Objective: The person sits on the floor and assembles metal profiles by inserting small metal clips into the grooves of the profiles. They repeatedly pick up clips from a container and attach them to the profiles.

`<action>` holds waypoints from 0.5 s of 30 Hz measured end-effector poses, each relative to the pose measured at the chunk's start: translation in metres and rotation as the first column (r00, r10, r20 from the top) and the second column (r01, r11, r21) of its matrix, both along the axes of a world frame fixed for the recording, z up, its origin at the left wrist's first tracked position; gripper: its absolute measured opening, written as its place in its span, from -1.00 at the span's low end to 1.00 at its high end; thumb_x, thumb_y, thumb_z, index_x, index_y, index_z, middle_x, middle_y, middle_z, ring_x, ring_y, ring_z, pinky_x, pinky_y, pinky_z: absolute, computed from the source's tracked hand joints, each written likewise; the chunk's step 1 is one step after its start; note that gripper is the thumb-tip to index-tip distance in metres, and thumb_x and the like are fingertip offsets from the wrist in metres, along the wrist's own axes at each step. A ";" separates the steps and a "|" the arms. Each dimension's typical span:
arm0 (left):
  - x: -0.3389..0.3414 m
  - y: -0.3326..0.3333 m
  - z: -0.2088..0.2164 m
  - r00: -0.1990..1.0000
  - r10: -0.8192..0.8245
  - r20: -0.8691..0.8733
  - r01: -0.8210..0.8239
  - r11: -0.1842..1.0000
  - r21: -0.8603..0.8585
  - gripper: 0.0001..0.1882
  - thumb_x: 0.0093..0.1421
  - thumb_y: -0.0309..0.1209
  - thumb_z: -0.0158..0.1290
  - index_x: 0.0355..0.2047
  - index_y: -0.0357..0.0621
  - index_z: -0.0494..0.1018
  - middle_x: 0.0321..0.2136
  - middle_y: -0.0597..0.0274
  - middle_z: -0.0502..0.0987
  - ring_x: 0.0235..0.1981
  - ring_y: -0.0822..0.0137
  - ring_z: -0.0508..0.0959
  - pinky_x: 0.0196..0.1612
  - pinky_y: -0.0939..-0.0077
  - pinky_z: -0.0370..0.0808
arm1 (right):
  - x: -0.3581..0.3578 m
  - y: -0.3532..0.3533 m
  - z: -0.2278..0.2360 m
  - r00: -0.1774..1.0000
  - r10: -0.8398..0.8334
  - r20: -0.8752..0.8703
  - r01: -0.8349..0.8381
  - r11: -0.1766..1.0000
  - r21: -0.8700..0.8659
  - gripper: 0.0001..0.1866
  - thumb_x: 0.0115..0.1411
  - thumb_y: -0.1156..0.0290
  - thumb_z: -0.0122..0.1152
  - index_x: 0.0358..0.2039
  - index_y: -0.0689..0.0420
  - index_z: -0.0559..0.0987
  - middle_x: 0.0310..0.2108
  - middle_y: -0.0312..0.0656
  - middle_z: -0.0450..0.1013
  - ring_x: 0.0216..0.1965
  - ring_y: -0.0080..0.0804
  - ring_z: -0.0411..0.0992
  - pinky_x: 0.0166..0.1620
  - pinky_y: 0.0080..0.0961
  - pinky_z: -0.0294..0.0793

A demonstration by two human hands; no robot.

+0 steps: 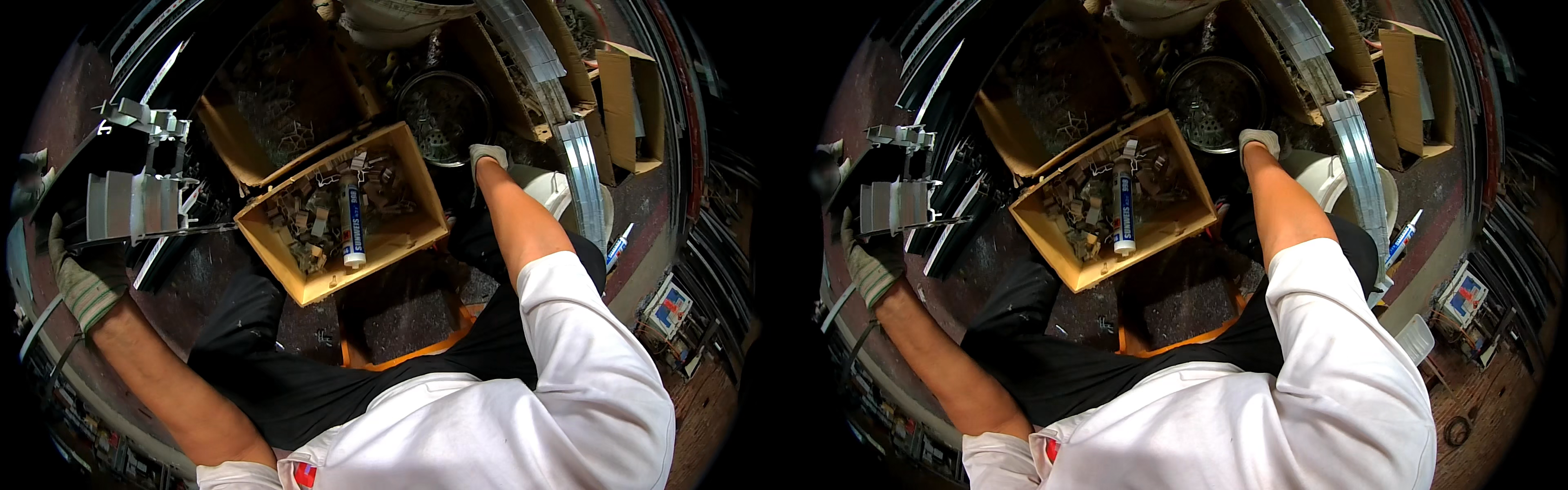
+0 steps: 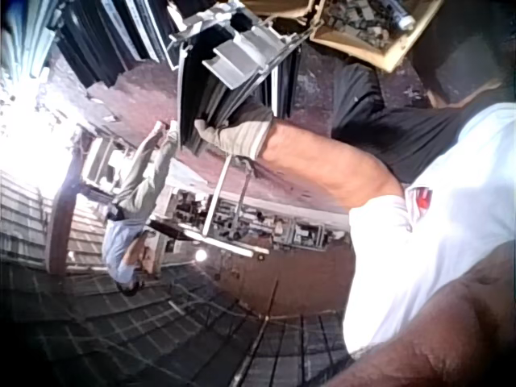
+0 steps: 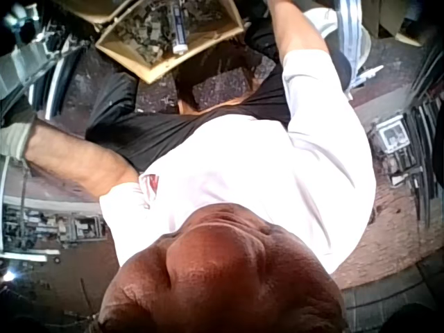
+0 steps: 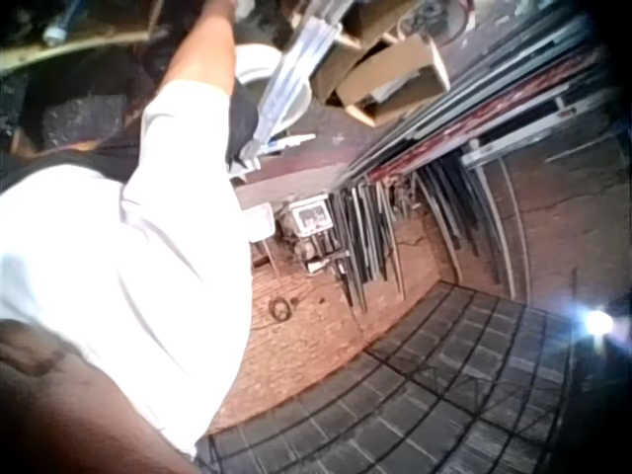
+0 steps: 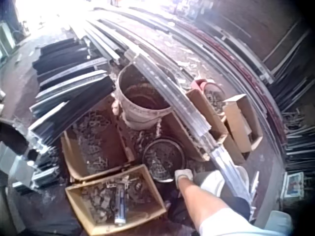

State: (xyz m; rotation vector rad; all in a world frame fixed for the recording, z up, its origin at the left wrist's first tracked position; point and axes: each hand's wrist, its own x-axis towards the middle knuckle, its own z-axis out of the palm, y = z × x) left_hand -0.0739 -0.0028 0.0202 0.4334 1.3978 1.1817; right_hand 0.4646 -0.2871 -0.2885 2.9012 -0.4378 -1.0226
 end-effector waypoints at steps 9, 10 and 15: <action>-0.014 0.002 -0.005 1.000 -0.018 0.024 0.018 1.000 0.017 -0.43 0.13 -0.22 0.23 0.09 -0.23 0.38 0.01 -0.05 0.51 0.00 -0.01 0.55 -0.02 -0.02 0.61 | -0.028 0.014 0.038 0.934 0.118 0.337 -0.108 0.993 -0.048 -0.39 0.03 0.18 0.29 0.11 0.08 0.46 0.24 0.02 0.30 0.11 0.07 0.45 0.13 -0.12 0.49; -0.014 0.002 -0.005 0.999 -0.020 0.034 0.020 1.000 0.009 -0.43 0.13 -0.22 0.23 0.09 -0.22 0.37 0.02 -0.05 0.51 0.00 -0.01 0.55 -0.02 -0.02 0.61 | -0.021 0.010 0.027 0.940 0.144 0.309 -0.123 0.989 -0.084 -0.38 0.02 0.18 0.30 0.12 0.07 0.46 0.25 -0.01 0.28 0.11 0.07 0.44 0.14 -0.11 0.48; -0.025 -0.003 0.003 0.999 -0.042 0.028 0.042 0.999 0.019 -0.44 0.13 -0.23 0.22 0.09 -0.21 0.38 0.01 -0.03 0.51 0.02 -0.01 0.54 -0.03 0.00 0.61 | -0.006 -0.005 -0.023 0.985 0.172 -0.006 -0.172 0.985 -0.007 -0.39 0.02 0.02 0.38 0.02 0.10 0.57 0.15 -0.01 0.44 0.07 -0.09 0.48 0.15 -0.22 0.44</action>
